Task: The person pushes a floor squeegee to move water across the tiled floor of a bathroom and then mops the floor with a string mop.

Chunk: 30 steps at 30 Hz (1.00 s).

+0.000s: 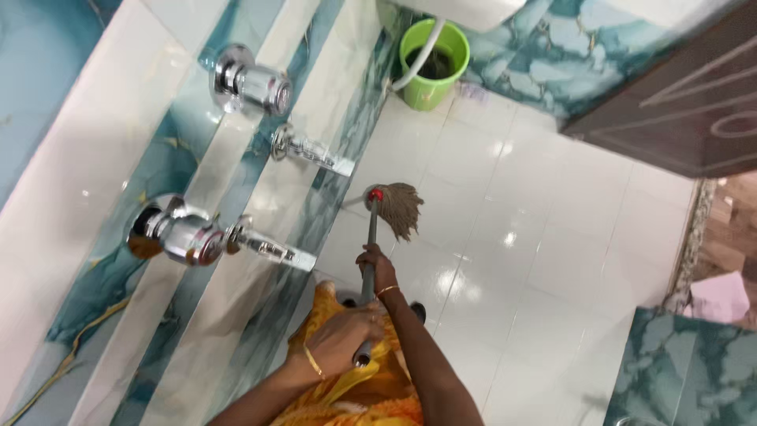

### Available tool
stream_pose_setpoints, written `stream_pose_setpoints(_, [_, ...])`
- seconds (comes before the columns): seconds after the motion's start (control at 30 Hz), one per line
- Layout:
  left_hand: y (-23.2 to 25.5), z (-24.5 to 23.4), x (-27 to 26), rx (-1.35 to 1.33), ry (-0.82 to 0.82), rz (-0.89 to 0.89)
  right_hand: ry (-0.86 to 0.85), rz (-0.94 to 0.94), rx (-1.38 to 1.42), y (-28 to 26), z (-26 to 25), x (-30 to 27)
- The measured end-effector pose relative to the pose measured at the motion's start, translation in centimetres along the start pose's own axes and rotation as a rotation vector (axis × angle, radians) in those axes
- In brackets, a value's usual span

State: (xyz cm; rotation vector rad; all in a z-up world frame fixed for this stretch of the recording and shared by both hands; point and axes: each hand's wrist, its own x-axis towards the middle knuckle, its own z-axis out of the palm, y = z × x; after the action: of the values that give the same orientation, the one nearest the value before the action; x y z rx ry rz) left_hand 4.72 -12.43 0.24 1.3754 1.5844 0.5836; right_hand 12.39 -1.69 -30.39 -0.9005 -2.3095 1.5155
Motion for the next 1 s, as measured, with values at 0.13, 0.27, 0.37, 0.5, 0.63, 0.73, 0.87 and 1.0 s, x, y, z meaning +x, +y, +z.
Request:
stream_pose_setpoints(0.13, [-2.9,1.4,1.3,-0.064,0.093,0.059,-0.108,0.026,-0.071,1.1,-0.6,3.2])
stream_pose_setpoints(0.27, [-6.0,3.4,4.6,-0.005,0.212,0.096,-0.154,-0.062,-0.113,3.6,-2.1,7.0])
stream_pose_setpoints(0.37, [-6.8,4.1,9.3,-0.089,0.228,-0.017,-0.181,-0.042,-0.127,5.5,-4.6,11.2])
stream_pose_setpoints(0.5, [-6.2,3.3,18.1,-0.091,0.164,-0.056,-0.281,0.247,0.261,8.6,-9.2,17.2])
stream_pose_setpoints(0.63, [-6.5,2.9,25.6,0.003,0.285,-0.044,-0.305,-0.232,-0.390,11.1,-13.9,23.7])
stream_pose_setpoints(0.73, [-6.8,3.8,26.8,0.131,0.300,-0.104,-0.424,-0.042,-0.263,12.0,-14.1,25.2])
stream_pose_setpoints(0.87, [-5.8,4.2,23.4,0.107,0.338,-0.132,-0.566,0.041,-0.089,11.8,-13.1,23.5])
stream_pose_setpoints(1.0, [-4.0,5.9,16.8,0.040,0.386,-0.168,-0.607,-0.055,-0.212,10.0,-10.6,18.7])
